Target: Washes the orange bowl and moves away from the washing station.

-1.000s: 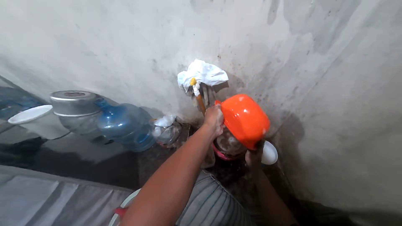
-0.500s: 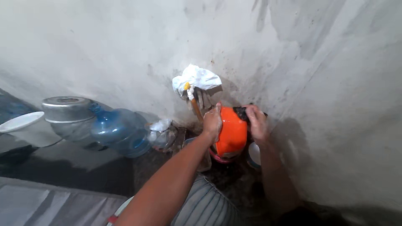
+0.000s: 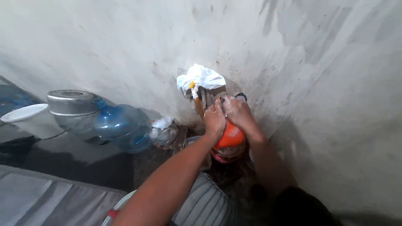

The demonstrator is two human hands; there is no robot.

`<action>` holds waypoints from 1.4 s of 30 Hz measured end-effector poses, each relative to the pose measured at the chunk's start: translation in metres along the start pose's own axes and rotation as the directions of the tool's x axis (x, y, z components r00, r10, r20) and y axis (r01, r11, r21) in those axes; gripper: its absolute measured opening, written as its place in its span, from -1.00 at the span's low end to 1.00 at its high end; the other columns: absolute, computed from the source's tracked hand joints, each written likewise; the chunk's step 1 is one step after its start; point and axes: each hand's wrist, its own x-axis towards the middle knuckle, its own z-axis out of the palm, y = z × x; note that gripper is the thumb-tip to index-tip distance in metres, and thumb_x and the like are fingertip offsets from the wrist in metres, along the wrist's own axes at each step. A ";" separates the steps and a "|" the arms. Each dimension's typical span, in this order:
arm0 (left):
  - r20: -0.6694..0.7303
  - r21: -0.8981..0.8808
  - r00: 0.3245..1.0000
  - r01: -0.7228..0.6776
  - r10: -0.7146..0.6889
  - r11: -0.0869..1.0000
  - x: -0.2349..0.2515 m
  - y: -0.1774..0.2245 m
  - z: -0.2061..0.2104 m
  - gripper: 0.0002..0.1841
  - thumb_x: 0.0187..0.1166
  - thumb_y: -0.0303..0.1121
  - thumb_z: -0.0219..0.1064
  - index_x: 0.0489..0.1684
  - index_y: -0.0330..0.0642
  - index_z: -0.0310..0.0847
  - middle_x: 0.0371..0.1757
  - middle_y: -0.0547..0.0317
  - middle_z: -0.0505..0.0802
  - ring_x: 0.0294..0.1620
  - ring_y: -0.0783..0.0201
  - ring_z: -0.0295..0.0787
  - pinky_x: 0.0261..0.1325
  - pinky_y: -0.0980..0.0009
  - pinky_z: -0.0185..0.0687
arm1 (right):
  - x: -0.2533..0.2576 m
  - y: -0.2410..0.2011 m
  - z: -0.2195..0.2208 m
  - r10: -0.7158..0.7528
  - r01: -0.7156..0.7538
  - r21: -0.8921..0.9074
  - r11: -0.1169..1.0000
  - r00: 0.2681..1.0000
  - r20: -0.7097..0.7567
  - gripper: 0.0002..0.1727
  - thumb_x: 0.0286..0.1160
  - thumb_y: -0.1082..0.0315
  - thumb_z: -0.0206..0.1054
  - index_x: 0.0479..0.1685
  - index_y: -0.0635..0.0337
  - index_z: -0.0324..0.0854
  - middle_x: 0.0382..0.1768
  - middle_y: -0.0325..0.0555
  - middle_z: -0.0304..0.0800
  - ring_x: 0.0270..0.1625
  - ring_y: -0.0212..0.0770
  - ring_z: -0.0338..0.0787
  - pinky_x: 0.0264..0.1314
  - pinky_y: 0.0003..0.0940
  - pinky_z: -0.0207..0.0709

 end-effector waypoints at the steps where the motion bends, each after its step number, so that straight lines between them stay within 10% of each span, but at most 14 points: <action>1: -0.011 0.031 1.000 -0.025 0.025 0.999 0.000 0.001 -0.003 -0.36 0.84 0.18 -0.08 -0.16 -0.22 0.74 -0.25 -0.08 0.79 -0.14 0.01 0.76 -0.02 -0.08 0.63 | 0.016 0.005 -0.010 0.002 -0.010 0.079 0.997 0.995 0.099 -0.55 0.85 0.15 -0.03 0.28 0.23 0.68 0.14 0.27 0.79 0.31 0.26 0.74 0.34 0.35 0.53; 5: -0.038 0.005 0.998 -0.048 0.048 0.999 0.000 0.002 -0.015 -0.34 0.79 0.23 -0.02 -0.28 -0.21 0.74 -0.37 -0.02 0.78 -0.28 0.08 0.76 -0.13 0.00 0.66 | -0.017 -0.002 0.016 -0.152 0.151 -0.018 0.988 0.984 -0.089 -0.59 0.63 0.20 0.29 0.40 0.11 0.60 0.14 0.18 0.76 0.24 0.22 0.77 0.20 0.34 0.64; 9: -0.041 -0.237 0.996 0.068 -0.080 0.969 0.001 0.008 -0.020 -0.29 0.79 0.27 -0.13 -0.34 -0.20 0.65 -0.41 0.09 0.69 -0.32 0.20 0.66 -0.15 0.14 0.61 | -0.041 -0.018 0.049 -0.259 0.207 -0.293 0.933 0.954 -0.149 -0.32 0.36 0.06 0.47 0.55 0.05 0.59 0.66 0.01 0.50 0.76 0.10 0.37 0.85 0.23 -0.06; 13: -0.052 -0.076 0.998 0.023 -0.027 0.997 -0.002 0.008 -0.020 -0.29 0.73 0.32 -0.02 -0.43 -0.22 0.65 -0.47 0.03 0.68 -0.39 0.12 0.66 -0.23 0.06 0.60 | -0.001 -0.014 0.011 -0.106 0.103 -0.102 0.989 0.994 -0.021 -0.48 0.70 0.11 0.14 0.63 -0.07 0.49 0.13 0.21 0.82 0.19 0.28 0.81 0.14 0.36 0.63; 15: -0.070 0.011 0.996 -0.056 0.057 0.998 0.000 0.009 -0.026 -0.37 0.71 0.24 0.13 -0.32 -0.22 0.74 -0.43 0.02 0.77 -0.37 0.13 0.75 -0.19 0.05 0.68 | 0.024 0.006 -0.008 -0.104 0.081 0.241 0.967 0.991 0.086 -0.50 0.83 0.19 -0.05 0.64 0.07 0.46 0.45 0.19 0.66 0.50 0.09 0.65 0.53 0.17 0.49; 17: -0.104 -0.005 0.990 -0.101 0.099 0.995 0.002 0.009 -0.033 -0.42 0.71 0.19 0.19 -0.28 -0.22 0.77 -0.37 0.00 0.83 -0.31 0.14 0.80 -0.11 0.04 0.72 | 0.034 0.032 -0.011 -0.231 0.099 0.683 0.724 0.967 0.105 -0.42 0.87 0.28 -0.27 0.77 0.28 0.25 0.80 0.07 0.25 0.80 -0.19 0.30 0.87 -0.21 0.16; 21: -0.105 -0.150 0.994 -0.048 0.033 0.988 -0.004 0.017 -0.036 -0.41 0.72 0.21 0.15 -0.28 -0.19 0.77 -0.38 0.04 0.82 -0.33 0.19 0.81 -0.15 0.10 0.75 | 0.009 0.068 0.010 -0.235 0.089 0.981 0.172 0.971 -0.047 -0.46 0.86 0.23 -0.28 0.49 0.18 0.55 0.34 -0.22 0.77 0.38 -0.45 0.70 0.53 -0.42 0.54; 27: -0.144 -0.384 0.988 0.002 -0.062 0.923 0.012 0.012 -0.035 -0.38 0.75 0.25 0.05 -0.02 -0.18 0.75 -0.16 -0.02 0.86 -0.10 0.13 0.86 0.01 0.02 0.79 | -0.051 0.079 0.071 0.368 0.103 0.984 -0.147 0.929 -0.042 -0.36 0.81 -0.20 -0.40 0.19 -0.09 0.57 -0.08 -0.23 0.83 -0.01 -0.29 0.81 -0.02 -0.18 0.75; 31: -0.155 -0.473 0.975 0.068 -0.159 0.879 0.014 0.010 -0.021 -0.39 0.83 0.18 -0.07 0.05 -0.23 0.67 -0.06 -0.08 0.82 0.01 0.08 0.83 0.08 -0.01 0.77 | -0.065 0.049 0.091 0.524 0.177 0.823 0.540 0.695 -0.493 -0.39 0.89 -0.02 -0.38 0.58 0.10 0.36 0.11 -0.21 0.73 0.02 -0.37 0.77 0.05 -0.27 0.72; 34: -0.135 -0.466 0.965 0.138 -0.224 0.874 0.009 0.014 -0.010 -0.43 0.87 0.13 -0.12 0.08 -0.20 0.62 -0.02 -0.08 0.78 0.04 0.06 0.78 0.07 -0.03 0.71 | -0.077 0.032 0.102 0.258 0.025 0.401 0.916 0.728 -0.635 -0.37 0.51 0.22 0.08 0.62 0.25 0.42 0.85 0.13 0.04 0.82 0.04 0.21 0.64 0.05 0.39; 38: -0.103 -0.396 0.977 0.133 -0.188 0.909 0.006 0.012 -0.002 -0.46 0.91 0.04 -0.16 0.12 -0.23 0.60 0.02 -0.13 0.75 0.07 0.04 0.76 0.11 -0.03 0.70 | -0.068 0.030 0.116 -0.070 0.140 0.055 0.989 0.753 -0.654 -0.43 0.69 0.21 -0.03 0.68 0.06 0.44 0.90 0.22 -0.15 0.94 0.29 -0.27 0.90 0.37 -0.38; 42: -0.044 -0.338 0.991 0.107 -0.129 0.935 -0.003 0.012 -0.003 -0.56 0.89 -0.04 -0.06 0.02 -0.21 0.63 -0.12 0.00 0.73 -0.07 0.15 0.70 0.00 0.09 0.62 | -0.062 0.016 0.087 -0.288 0.244 -0.160 0.956 0.880 -0.378 -0.35 0.59 0.22 0.22 0.75 0.00 0.39 0.85 -0.15 0.19 0.89 0.10 0.10 0.81 0.34 0.01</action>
